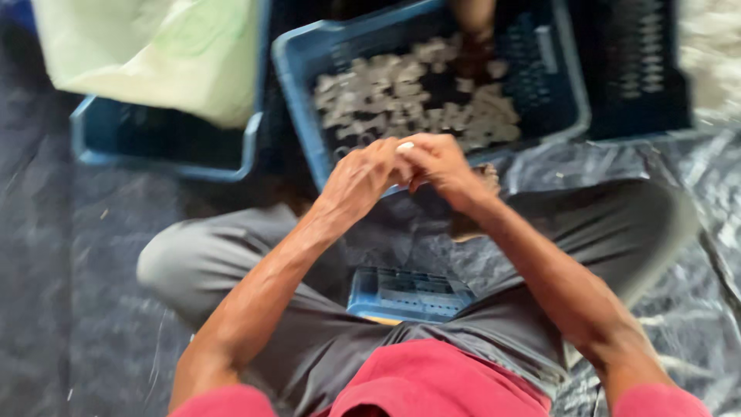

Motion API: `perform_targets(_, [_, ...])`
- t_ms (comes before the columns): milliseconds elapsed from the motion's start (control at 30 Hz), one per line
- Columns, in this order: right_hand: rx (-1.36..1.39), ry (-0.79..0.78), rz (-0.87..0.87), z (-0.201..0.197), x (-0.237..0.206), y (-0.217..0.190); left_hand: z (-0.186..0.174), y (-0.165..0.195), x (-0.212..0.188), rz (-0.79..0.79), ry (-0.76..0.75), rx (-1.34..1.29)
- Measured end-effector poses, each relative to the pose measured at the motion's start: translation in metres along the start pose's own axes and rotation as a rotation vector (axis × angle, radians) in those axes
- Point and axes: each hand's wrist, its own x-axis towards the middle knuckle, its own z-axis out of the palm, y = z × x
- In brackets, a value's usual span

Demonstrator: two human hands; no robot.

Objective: The person sits on the floor and sorts small white plastic parts from a blue basket, picking them up one by one and placing them into a separate pile within the same basket.

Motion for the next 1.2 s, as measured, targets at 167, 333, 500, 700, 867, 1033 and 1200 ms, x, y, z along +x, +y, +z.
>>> perform_targets(167, [-0.044,-0.083,0.265,-0.071,-0.015,0.014,-0.011,0.016,0.013,-0.026,-0.006,0.008])
perform_targets(333, [0.453,0.451,-0.408,-0.182,-0.064,-0.009,-0.027,0.010,0.018,-0.020,0.139,0.074])
perform_targets(500, [0.798,1.005,-0.199,-0.249,-0.068,-0.011,-0.023,0.009,0.028,0.050,0.181,0.034])
perform_targets(700, [0.575,0.600,-0.102,-0.218,-0.020,0.030,-0.026,-0.011,0.030,-0.052,0.233,-0.002])
perform_targets(867, [0.063,0.326,0.015,-0.158,0.044,0.061,-0.046,-0.037,0.026,-0.150,0.389,-0.139])
perform_targets(1033, [-0.857,0.009,-0.013,-0.107,0.141,0.105,-0.071,-0.050,0.018,-0.240,0.547,-0.333])
perform_targets(1200, [-1.406,-0.439,-0.041,-0.073,0.204,0.136,-0.091,-0.069,0.007,-0.307,0.558,-0.260])
